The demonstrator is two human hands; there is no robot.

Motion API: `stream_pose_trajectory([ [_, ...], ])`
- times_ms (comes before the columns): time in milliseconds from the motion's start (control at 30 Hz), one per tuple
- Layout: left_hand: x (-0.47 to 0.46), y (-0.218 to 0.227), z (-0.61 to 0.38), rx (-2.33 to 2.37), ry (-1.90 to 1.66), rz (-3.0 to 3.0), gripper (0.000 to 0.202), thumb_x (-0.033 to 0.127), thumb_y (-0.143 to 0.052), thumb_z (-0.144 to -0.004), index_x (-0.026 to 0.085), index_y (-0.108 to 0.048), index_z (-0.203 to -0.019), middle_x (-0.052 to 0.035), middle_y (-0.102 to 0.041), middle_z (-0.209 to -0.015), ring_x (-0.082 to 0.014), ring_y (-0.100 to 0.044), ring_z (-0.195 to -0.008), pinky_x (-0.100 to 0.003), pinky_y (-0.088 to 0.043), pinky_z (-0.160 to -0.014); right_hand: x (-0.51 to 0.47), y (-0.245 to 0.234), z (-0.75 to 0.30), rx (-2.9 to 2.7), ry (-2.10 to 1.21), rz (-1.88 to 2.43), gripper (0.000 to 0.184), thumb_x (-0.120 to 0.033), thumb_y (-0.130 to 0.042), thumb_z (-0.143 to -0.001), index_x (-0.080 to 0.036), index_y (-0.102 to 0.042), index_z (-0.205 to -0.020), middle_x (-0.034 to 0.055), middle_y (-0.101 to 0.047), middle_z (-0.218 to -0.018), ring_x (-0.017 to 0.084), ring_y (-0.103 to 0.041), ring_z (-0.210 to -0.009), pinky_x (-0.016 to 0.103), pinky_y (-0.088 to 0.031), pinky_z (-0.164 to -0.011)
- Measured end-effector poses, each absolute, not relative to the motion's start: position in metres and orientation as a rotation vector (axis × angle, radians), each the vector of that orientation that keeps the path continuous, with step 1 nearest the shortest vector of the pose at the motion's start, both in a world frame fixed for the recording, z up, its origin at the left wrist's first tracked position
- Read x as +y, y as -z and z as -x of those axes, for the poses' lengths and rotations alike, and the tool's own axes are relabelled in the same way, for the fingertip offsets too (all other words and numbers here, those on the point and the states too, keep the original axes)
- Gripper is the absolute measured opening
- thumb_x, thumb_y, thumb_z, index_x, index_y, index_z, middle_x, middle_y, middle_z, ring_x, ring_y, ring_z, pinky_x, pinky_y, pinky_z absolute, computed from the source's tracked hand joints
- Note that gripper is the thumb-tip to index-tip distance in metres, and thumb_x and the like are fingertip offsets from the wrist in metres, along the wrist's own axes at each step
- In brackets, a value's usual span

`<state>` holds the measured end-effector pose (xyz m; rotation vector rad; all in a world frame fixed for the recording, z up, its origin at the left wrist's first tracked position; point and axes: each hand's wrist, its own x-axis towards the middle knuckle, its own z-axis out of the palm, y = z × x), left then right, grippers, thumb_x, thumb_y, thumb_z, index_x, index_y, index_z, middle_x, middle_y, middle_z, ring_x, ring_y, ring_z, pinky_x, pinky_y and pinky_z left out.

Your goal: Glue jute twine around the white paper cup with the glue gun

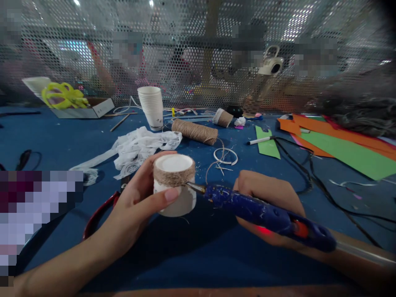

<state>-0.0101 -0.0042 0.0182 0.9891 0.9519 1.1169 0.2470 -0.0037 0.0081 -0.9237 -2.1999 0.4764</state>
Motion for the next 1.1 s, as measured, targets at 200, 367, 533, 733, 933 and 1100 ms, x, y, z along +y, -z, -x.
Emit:
stream_pose_trajectory([
  [200, -0.004, -0.008, 0.016, 0.921, -1.152, -1.085, 0.049, 0.030, -0.085, -0.081, 0.037, -0.065, -0.125, 0.0020, -0.075, -0.126, -0.0282, -0.064, -0.118, -0.033, -0.048, -0.096, -0.003, -0.006, -0.249, -2.235, -0.403, 0.914, 0.024, -0.014, -0.064, -0.078, -0.025, -0.044, -0.072, -0.0025, -0.055, -0.069, 0.014, -0.052, -0.060, 0.029, -0.036, -0.055],
  [367, -0.003, -0.003, 0.017, 0.923, -1.197, -1.155, 0.046, 0.027, -0.082, -0.085, 0.038, -0.064, -0.126, 0.0043, -0.073, -0.128, -0.0251, -0.061, -0.124, -0.029, -0.046, -0.101, -0.003, -0.001, -0.251, -2.233, -0.384, 0.903, 0.025, -0.016, -0.066, -0.079, -0.025, -0.044, -0.074, -0.0030, -0.052, -0.071, 0.013, -0.052, -0.062, 0.029, -0.036, -0.057],
  [533, -0.003, -0.004, 0.015, 0.945, -1.204, -1.182, 0.047, 0.027, -0.082, -0.085, 0.040, -0.064, -0.127, 0.0055, -0.073, -0.127, -0.0246, -0.062, -0.123, -0.029, -0.045, -0.101, -0.003, -0.002, -0.251, -2.259, -0.296, 0.930, 0.025, -0.015, -0.066, -0.079, -0.025, -0.043, -0.075, -0.0038, -0.050, -0.070, 0.012, -0.049, -0.060, 0.028, -0.034, -0.056],
  [733, -0.003, -0.005, 0.013, 0.969, -1.232, -1.148, 0.048, 0.030, -0.085, -0.082, 0.042, -0.066, -0.124, 0.0051, -0.073, -0.123, -0.0274, -0.062, -0.119, -0.033, -0.045, -0.099, -0.001, -0.004, -0.249, -2.208, -0.307, 0.959, 0.025, -0.017, -0.065, -0.080, -0.024, -0.042, -0.074, -0.0033, -0.049, -0.069, 0.013, -0.048, -0.060, 0.029, -0.033, -0.056],
  [933, -0.001, 0.001, 0.016, 0.952, -1.220, -1.201, 0.046, 0.029, -0.081, -0.086, 0.041, -0.064, -0.127, 0.0065, -0.072, -0.126, -0.0225, -0.062, -0.121, -0.028, -0.044, -0.102, -0.002, -0.005, -0.251, -2.280, -0.276, 0.947, 0.023, -0.016, -0.066, -0.079, -0.024, -0.044, -0.075, -0.0038, -0.051, -0.070, 0.011, -0.049, -0.059, 0.026, -0.034, -0.054],
  [1100, 0.002, 0.009, 0.023, 0.881, -1.225, -1.283, 0.051, 0.032, -0.079, -0.089, 0.041, -0.060, -0.135, 0.0034, -0.071, -0.131, -0.0269, -0.062, -0.126, -0.033, -0.047, -0.101, 0.000, -0.005, -0.248, -2.225, -0.195, 0.908, 0.022, -0.017, -0.062, -0.079, -0.023, -0.042, -0.070, -0.0051, -0.048, -0.064, 0.009, -0.046, -0.054, 0.023, -0.030, -0.050],
])
